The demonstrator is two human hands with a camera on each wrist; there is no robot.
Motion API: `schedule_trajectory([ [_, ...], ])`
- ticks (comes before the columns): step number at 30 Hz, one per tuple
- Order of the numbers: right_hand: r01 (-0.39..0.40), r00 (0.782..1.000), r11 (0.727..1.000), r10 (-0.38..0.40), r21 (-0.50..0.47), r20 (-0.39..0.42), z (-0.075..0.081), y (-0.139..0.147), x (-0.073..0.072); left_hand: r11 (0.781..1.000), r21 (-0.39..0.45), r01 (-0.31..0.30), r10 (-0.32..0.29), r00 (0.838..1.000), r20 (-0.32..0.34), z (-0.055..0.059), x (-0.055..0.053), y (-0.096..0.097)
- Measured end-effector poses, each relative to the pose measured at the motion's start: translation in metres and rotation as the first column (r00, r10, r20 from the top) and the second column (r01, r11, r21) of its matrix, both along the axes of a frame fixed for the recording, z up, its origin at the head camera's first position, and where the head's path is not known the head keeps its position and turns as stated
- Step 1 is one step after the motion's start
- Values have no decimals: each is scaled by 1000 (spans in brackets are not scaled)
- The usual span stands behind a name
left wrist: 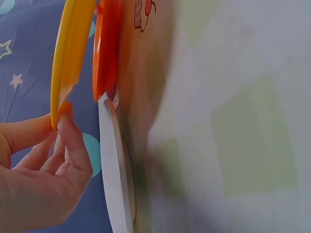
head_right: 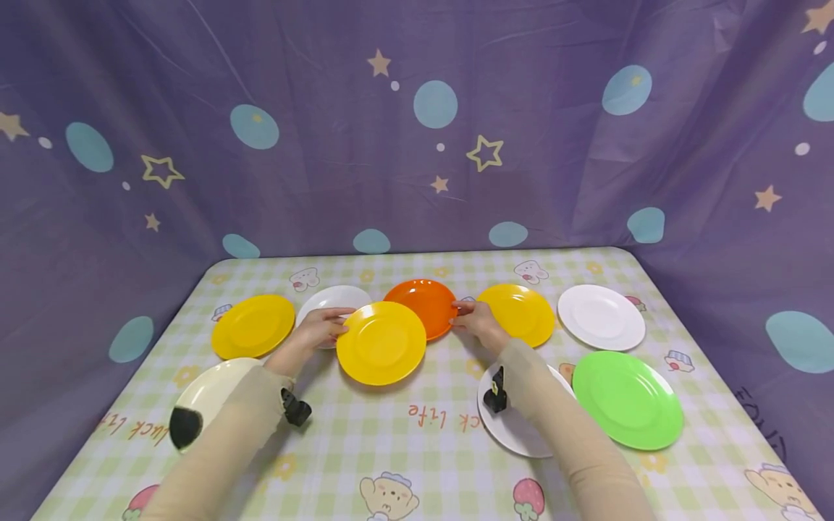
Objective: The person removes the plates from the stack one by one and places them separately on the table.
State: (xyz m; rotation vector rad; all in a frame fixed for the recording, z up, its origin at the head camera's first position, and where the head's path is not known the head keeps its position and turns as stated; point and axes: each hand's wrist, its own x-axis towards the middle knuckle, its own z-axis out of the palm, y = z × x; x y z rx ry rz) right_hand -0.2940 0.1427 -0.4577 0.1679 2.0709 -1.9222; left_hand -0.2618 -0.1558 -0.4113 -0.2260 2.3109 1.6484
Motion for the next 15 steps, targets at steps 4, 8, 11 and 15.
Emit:
schedule_trajectory([
  [4, -43, 998, 995, 39, -89, -47, -23, 8, -14, 999, -33, 19, -19, 1000, -5, 0, 0, -4],
  [8, -24, 999, 998, 23, -52, -32, -18, 6, -12, 997, -60, 44, -43, 999, 9, 1, 2, -9],
  [11, -25, 1000, 1000, 25, -13, -3, 7, 0, 5, 994, -72, 76, -75, 997, 19, 3, 5, -11],
  [15, -55, 998, 998, 56, -29, 12, 29, -3, 20, 989, -96, 116, -114, 993, 23, 5, 8, -15],
])
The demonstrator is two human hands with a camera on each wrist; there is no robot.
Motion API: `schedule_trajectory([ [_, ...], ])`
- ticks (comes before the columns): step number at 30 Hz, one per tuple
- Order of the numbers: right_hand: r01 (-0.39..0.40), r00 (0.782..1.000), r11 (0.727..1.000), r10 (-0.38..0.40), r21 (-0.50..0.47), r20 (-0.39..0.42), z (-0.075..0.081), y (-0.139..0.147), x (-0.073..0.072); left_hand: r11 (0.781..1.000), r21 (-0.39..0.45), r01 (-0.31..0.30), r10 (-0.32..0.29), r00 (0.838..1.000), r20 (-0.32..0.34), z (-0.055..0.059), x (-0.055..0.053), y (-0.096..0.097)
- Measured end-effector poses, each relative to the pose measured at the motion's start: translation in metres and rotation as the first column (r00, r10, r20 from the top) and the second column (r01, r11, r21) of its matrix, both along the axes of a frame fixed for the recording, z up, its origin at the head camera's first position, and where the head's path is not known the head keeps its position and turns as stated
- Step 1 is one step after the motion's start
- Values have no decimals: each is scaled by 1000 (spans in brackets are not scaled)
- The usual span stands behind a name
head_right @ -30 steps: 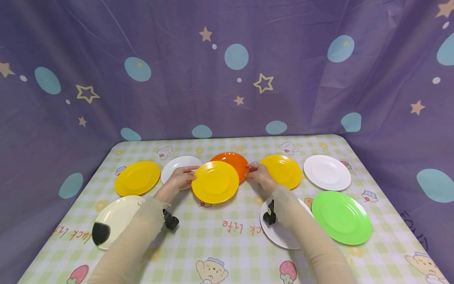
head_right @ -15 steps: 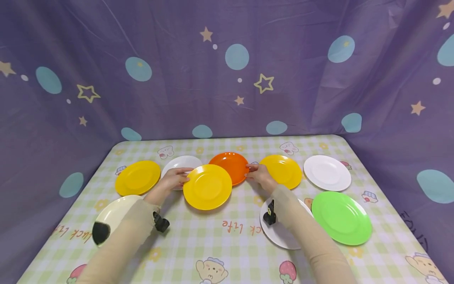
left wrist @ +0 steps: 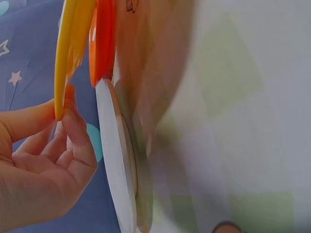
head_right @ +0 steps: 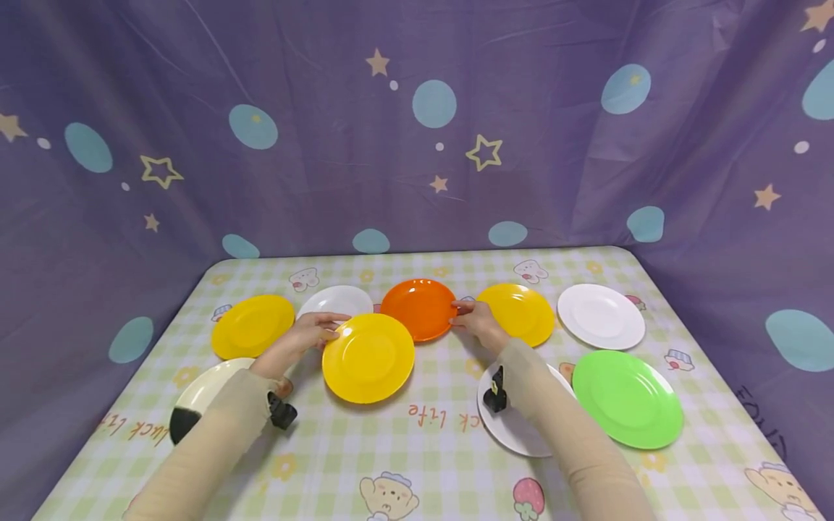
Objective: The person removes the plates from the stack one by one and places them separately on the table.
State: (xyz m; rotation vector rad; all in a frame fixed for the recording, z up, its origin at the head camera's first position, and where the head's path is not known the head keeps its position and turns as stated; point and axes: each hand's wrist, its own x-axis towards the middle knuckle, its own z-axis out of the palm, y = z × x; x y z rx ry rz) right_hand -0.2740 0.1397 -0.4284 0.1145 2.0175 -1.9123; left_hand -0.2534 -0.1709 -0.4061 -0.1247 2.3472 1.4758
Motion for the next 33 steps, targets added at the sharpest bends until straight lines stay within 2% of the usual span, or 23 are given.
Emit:
schedule_trajectory([
  [3, 0, 1000, 1000, 0, 8, -1, 6, -2, 4, 999, -20, 25, -25, 1000, 3, 0, 2, -4],
  [7, 12, 1000, 1000, -12, 13, -3, -11, 1, -8, 996, -33, 79, -79, 997, -8, -1, 4, -10],
  [9, -1, 1000, 1000, 1, -19, -17, -21, 3, -12, 994, -36, 101, -102, 995, -13, -1, 5, -13],
  [10, -3, 1000, 999, 2, -43, -24, -28, 5, -16, 993, -35, 109, -110, 994, -15, -1, 6, -14],
  [12, -30, 998, 993, 23, -115, -65, -56, 14, -36, 992, -42, 120, -120, 993, -14, 0, 7, -16],
  [14, -47, 997, 987, 36, -155, -73, -75, 20, -49, 990, -53, 131, -131, 991, -7, 1, 8, -18],
  [17, -14, 999, 993, 8, -121, -49, -96, 24, -67, 986, -68, 152, -152, 988, 2, 3, 9, -21],
  [18, 5, 1000, 996, -8, -89, -30, -92, 22, -65, 984, -72, 162, -162, 987, 3, 3, 10, -22],
  [19, 10, 1000, 997, -11, -80, -22, -82, 19, -56, 981, -77, 176, -177, 984, -1, 3, 10, -23],
  [23, -13, 998, 993, 5, -121, -62, -97, 24, -65, 976, -80, 204, -204, 979, 3, 3, 12, -27],
  [24, -30, 996, 987, 17, -156, -82, -106, 28, -72, 975, -83, 206, -206, 978, 8, 3, 12, -28],
  [25, -38, 996, 985, 25, -170, -82, -111, 29, -75, 975, -85, 206, -206, 978, 13, 3, 12, -28],
  [26, -30, 997, 986, 18, -164, -77, -124, 33, -86, 976, -87, 198, -196, 980, 22, 3, 12, -29],
  [29, -10, 998, 987, 1, -158, -56, -135, 36, -95, 976, -105, 190, -186, 982, 44, 2, 12, -32],
  [33, -19, 998, 987, 10, -162, -60, -135, 36, -94, 972, -122, 202, -198, 979, 50, 1, 13, -35],
])
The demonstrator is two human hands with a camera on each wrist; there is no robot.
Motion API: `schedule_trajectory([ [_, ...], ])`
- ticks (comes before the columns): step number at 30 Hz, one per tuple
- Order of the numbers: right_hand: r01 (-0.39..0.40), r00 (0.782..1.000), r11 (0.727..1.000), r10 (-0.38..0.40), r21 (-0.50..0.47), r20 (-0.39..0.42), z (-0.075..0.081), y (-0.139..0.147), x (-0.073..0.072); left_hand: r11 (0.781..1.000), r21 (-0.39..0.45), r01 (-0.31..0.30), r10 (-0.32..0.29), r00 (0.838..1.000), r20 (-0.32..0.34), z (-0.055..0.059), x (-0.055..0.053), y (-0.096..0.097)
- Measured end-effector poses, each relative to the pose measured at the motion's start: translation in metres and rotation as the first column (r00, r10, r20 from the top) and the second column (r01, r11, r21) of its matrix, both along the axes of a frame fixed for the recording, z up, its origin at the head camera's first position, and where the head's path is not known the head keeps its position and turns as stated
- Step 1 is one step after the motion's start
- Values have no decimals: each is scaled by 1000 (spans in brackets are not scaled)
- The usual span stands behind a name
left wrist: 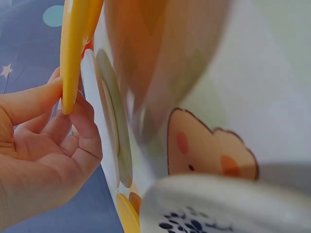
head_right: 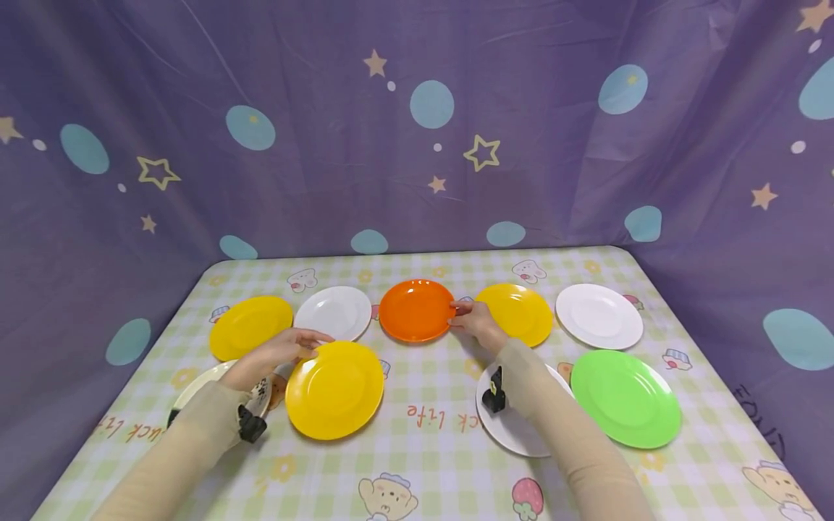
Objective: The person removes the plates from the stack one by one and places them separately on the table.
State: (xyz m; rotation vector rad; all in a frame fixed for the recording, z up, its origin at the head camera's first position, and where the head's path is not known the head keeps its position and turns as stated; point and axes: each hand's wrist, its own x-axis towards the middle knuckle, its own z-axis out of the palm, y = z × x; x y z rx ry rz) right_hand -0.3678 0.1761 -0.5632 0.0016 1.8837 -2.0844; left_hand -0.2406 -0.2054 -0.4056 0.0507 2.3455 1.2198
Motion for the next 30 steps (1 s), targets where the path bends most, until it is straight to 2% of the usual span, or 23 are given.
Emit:
schedule_trajectory([
  [5, -17, 1000, 999, 16, -30, -17, 5, 0, 6, 999, -4, 38, -38, 999, -16, -3, 1, -5],
  [7, 9, 1000, 1000, -9, 9, -8, 30, -8, 24, 999, -6, 50, -50, 999, -15, -4, 2, -7],
  [12, 69, 996, 976, -80, 208, 45, 122, -36, 84, 997, -20, 69, -69, 998, -5, -6, 2, -11],
  [13, 68, 996, 973, -79, 220, 43, 127, -38, 88, 997, -25, 76, -76, 997, -4, -7, 2, -11],
  [15, 65, 997, 970, -74, 234, 30, 126, -38, 87, 997, -33, 73, -73, 997, -3, -7, 3, -12],
  [18, 49, 999, 976, -49, 214, -6, 106, -33, 75, 996, -32, 80, -80, 997, -2, -7, 3, -14],
  [21, -1, 998, 997, 6, 79, -66, 54, -16, 41, 998, -20, 60, -60, 998, 7, -8, 4, -15],
  [25, -43, 997, 999, 41, -29, -72, 3, 0, 5, 998, -24, 53, -52, 999, 12, -10, 4, -15],
  [26, -42, 997, 999, 40, -32, -68, 2, 0, 4, 998, -31, 48, -47, 999, 14, -10, 5, -15],
  [27, -31, 999, 999, 31, -9, -45, 7, -2, 7, 998, -43, 42, -41, 999, 13, -10, 5, -14],
  [30, -12, 1000, 999, 12, 31, -28, 34, -9, 26, 995, -92, 30, -30, 1000, 5, -11, 7, -13],
])
